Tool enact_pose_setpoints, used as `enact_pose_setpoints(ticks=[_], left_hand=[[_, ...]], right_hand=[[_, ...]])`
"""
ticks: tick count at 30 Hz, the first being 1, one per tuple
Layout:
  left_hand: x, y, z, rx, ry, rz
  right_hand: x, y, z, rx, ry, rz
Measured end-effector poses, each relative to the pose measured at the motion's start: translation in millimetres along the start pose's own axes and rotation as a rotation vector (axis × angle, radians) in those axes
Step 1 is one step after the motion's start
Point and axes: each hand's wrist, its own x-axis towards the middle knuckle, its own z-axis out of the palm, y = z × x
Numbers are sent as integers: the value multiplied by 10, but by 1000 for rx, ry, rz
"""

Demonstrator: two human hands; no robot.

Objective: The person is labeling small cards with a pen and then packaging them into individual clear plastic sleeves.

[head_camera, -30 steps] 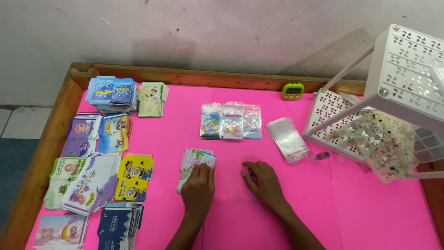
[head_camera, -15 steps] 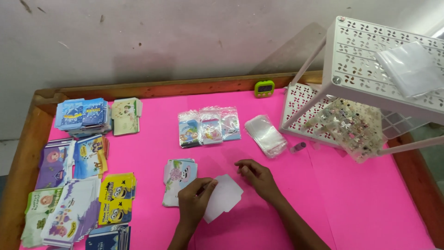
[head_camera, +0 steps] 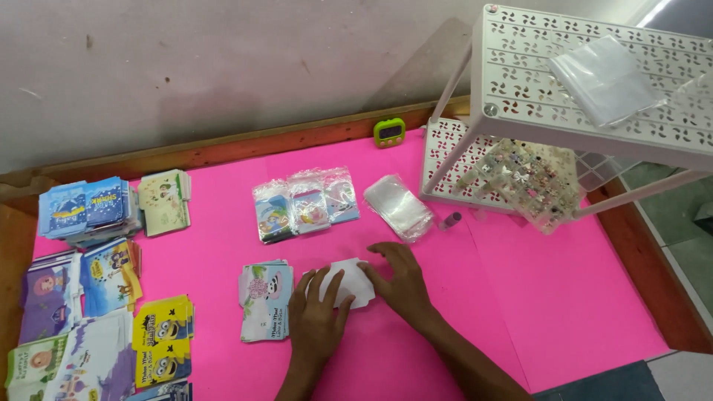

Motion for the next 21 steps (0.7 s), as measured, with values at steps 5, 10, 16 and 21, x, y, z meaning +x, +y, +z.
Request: enact_pose_setpoints(ticks=[5, 10, 16, 21], left_hand=[[-103, -33, 145, -15, -100, -13], [-87, -59, 170, -105, -109, 21], [-40, -110, 119, -108, -156, 147], [-11, -128, 23, -141, -76, 99]], right_hand=[[242, 71, -381, -53, 464, -35], [365, 315, -503, 109, 626, 315], [367, 484, -418, 165, 473, 565], [344, 215, -450, 203, 610, 375]])
